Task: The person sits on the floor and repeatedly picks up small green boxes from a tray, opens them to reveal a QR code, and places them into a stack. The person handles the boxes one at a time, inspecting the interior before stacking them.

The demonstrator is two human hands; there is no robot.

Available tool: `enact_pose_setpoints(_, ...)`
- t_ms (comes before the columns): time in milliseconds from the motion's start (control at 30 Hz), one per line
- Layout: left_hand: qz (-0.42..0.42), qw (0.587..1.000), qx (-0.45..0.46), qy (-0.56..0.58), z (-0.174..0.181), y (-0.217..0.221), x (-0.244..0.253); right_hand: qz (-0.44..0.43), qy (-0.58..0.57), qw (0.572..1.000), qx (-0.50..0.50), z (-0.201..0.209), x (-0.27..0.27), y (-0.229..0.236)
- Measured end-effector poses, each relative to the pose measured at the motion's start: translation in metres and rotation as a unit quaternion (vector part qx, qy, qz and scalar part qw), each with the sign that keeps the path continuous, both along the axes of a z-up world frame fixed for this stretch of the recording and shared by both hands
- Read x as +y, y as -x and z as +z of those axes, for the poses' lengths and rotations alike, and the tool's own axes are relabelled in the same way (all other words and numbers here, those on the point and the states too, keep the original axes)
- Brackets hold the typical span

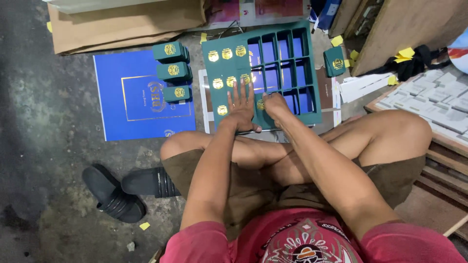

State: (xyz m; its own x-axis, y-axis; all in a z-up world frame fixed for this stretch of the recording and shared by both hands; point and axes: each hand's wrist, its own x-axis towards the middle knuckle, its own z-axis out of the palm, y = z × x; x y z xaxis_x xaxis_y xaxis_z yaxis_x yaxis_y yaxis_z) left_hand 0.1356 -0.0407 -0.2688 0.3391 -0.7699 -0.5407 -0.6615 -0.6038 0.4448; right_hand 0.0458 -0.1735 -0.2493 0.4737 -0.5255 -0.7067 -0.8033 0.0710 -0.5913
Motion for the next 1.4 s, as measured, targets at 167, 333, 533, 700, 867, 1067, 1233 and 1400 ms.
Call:
enact_pose_setpoints(167,-0.002,1.0,-0.009,-0.017,-0.004,0.005,-0.001,-0.008,-0.016,0.999,-0.029,-0.032,-0.002,0.012)
enact_pose_setpoints(333,-0.01,0.999,-0.017,-0.045,-0.003,-0.001,-0.005,-0.041,0.002,0.997,-0.061,-0.043,-0.003,0.01)
enact_pose_setpoints(533,0.002,1.0,-0.001,-0.013,-0.011,-0.003,-0.002,-0.122,-0.045,0.988,-0.085,-0.072,-0.011,0.011)
enact_pose_setpoints(700,0.006,1.0,0.004,-0.001,-0.013,-0.004,0.0,-0.134,-0.072,0.984,-0.094,-0.07,-0.018,0.011)
enact_pose_setpoints(867,0.019,0.999,-0.03,0.023,-0.028,-0.002,0.002,-0.122,-0.189,0.972,-0.063,0.019,-0.01,0.003)
enact_pose_setpoints(1067,0.02,0.998,-0.033,0.046,-0.027,0.002,0.003,-0.12,-0.211,0.967,-0.073,-0.065,-0.035,0.015)
enact_pose_setpoints(1233,0.069,0.981,0.077,0.164,0.0,-0.012,0.008,-0.189,-0.182,0.963,-0.063,-0.058,-0.03,-0.004)
enact_pose_setpoints(1400,0.384,0.912,-0.079,0.119,0.007,0.017,0.005,-0.203,-0.182,0.96,-0.066,-0.022,-0.025,0.0)
